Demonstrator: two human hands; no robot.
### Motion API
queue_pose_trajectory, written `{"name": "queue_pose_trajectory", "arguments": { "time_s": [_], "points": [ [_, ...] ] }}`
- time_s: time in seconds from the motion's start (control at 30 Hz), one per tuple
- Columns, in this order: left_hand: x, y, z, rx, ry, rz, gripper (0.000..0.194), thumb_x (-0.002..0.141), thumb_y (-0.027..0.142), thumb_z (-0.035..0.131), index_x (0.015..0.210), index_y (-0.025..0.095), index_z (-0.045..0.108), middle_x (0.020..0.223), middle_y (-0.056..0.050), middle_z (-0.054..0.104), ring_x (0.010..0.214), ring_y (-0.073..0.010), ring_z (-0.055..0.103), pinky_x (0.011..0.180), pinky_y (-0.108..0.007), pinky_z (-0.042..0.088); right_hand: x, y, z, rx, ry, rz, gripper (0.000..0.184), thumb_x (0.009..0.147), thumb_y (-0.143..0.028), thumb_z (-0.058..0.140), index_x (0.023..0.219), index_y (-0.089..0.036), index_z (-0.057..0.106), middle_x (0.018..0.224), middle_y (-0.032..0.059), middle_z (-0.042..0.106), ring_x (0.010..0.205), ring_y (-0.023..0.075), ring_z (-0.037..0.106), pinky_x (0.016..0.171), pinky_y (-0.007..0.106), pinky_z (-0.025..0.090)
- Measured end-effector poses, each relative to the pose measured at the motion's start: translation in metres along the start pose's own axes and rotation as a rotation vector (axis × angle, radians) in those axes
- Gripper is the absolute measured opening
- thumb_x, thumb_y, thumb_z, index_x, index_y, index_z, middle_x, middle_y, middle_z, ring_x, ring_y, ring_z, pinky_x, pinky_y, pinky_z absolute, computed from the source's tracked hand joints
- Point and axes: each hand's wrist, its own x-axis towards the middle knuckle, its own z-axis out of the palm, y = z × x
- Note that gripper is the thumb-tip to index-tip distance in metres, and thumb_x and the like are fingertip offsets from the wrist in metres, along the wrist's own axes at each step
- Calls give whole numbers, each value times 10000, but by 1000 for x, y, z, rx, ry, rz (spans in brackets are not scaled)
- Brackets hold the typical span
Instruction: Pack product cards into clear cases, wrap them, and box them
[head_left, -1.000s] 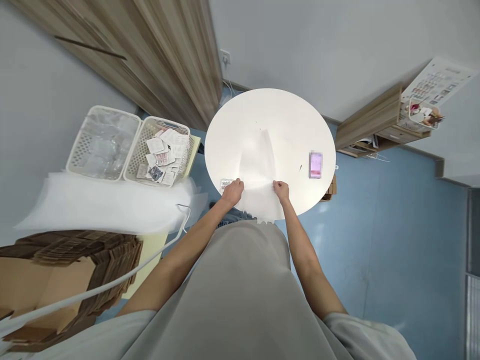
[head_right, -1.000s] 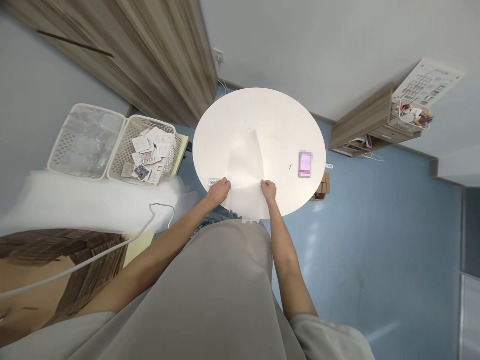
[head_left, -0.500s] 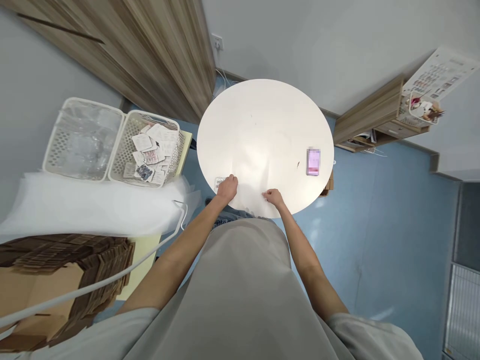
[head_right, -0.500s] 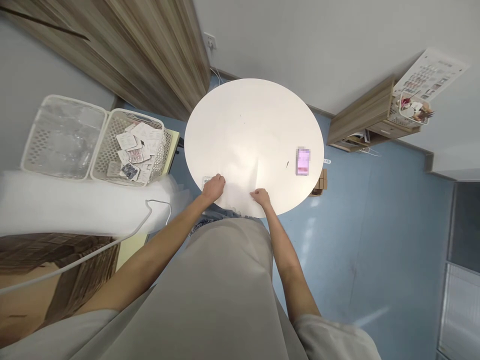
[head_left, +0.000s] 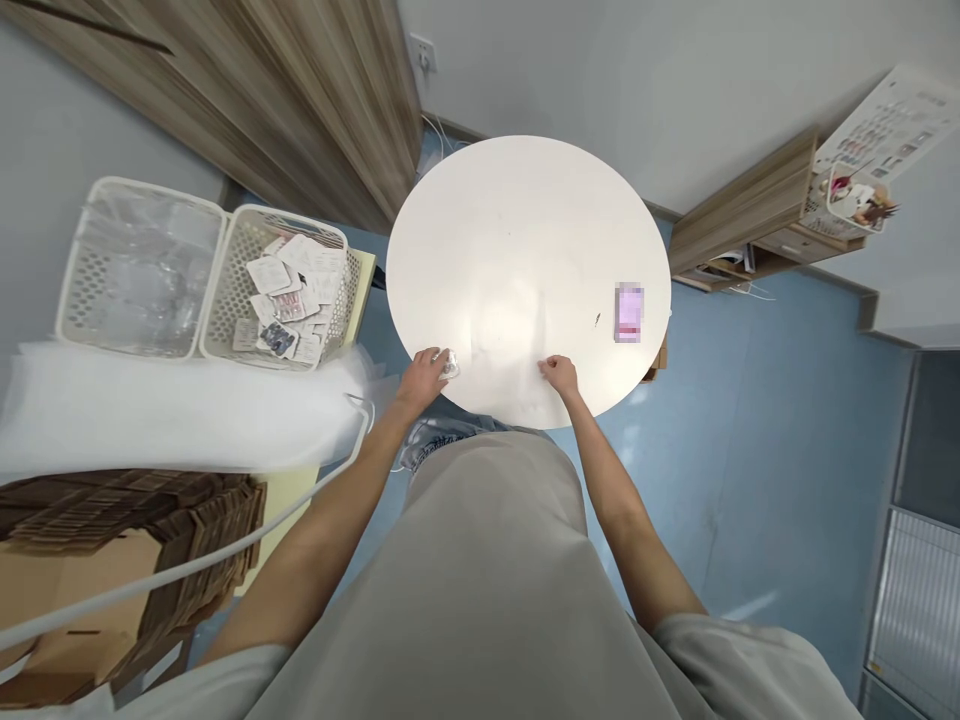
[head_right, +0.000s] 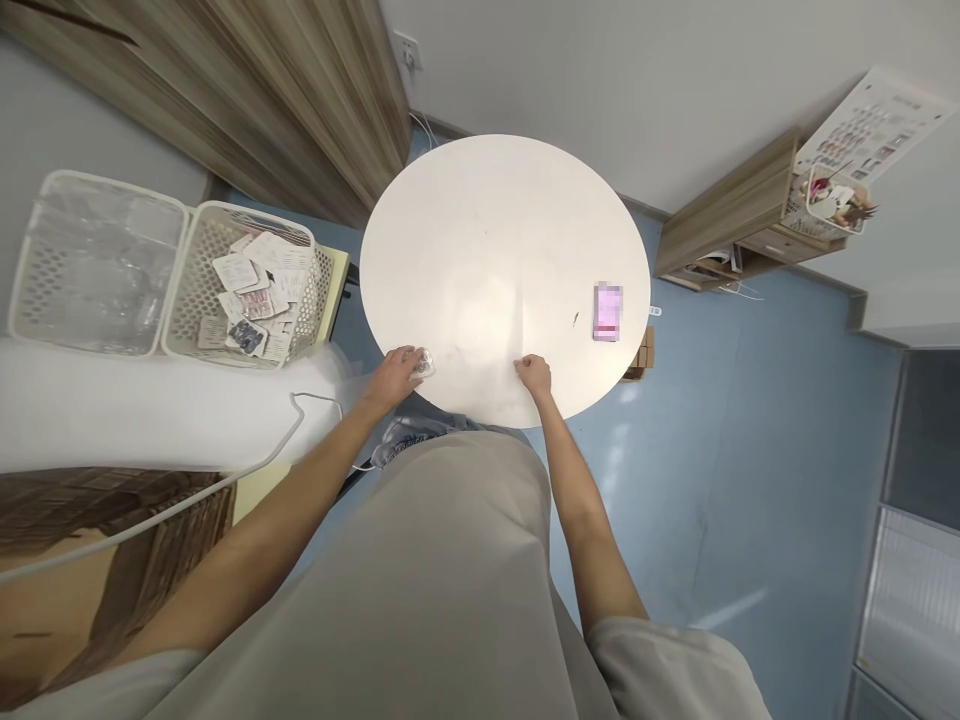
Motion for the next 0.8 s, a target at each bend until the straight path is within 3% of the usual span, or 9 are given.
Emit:
{"name": "queue_pose_trajectory", "arguments": {
  "time_s": [0.17, 0.33, 0.47, 0.63, 0.8],
  "points": [
    [9, 28, -8, -77, 68, -19, 709, 968, 287, 647, 1628, 174, 413, 1650, -199, 465, 1531, -375, 405, 1268, -487, 401, -12, 12, -2, -50, -14, 21, 180, 878, -399, 681, 818, -231, 655, 883, 44, 759, 832, 207, 706, 744, 275, 481],
    [37, 70, -14, -106, 52, 155, 717, 967, 247, 651, 1632, 165, 399, 1669, -191, 448, 1552, -364, 387, 1278, -490, 377, -30, 22, 1, -94, -38, 38, 197, 922, -378, 655, 791, -231, 663, 870, 38, 764, 853, 212, 711, 760, 277, 482],
    [57, 95, -6, -81, -1, 252, 710, 934, 174, 663, 1604, 147, 432, 1659, -215, 461, 1549, -364, 395, 1263, -486, 378, -39, 23, 3, -133, -35, 61, 159, 949, -328, 641, 853, -226, 715, 963, 60, 796, 918, 222, 724, 794, 285, 496],
    [62, 103, 8, -59, -113, 236, 704, 903, 122, 685, 1574, 157, 476, 1654, -211, 478, 1540, -358, 409, 1225, -471, 412, -50, 17, 0, -183, -41, 42, 140, 976, -296, 643, 922, -230, 755, 1046, 71, 811, 955, 230, 731, 820, 300, 507],
    [58, 100, 12, -86, -97, 217, 713, 911, 123, 675, 1592, 194, 475, 1671, -184, 473, 1552, -338, 400, 1234, -476, 412, -64, -1, -3, -218, -46, -30, 142, 1014, -305, 639, 963, -233, 751, 1063, 61, 812, 978, 238, 730, 804, 308, 498]
  ]
}}
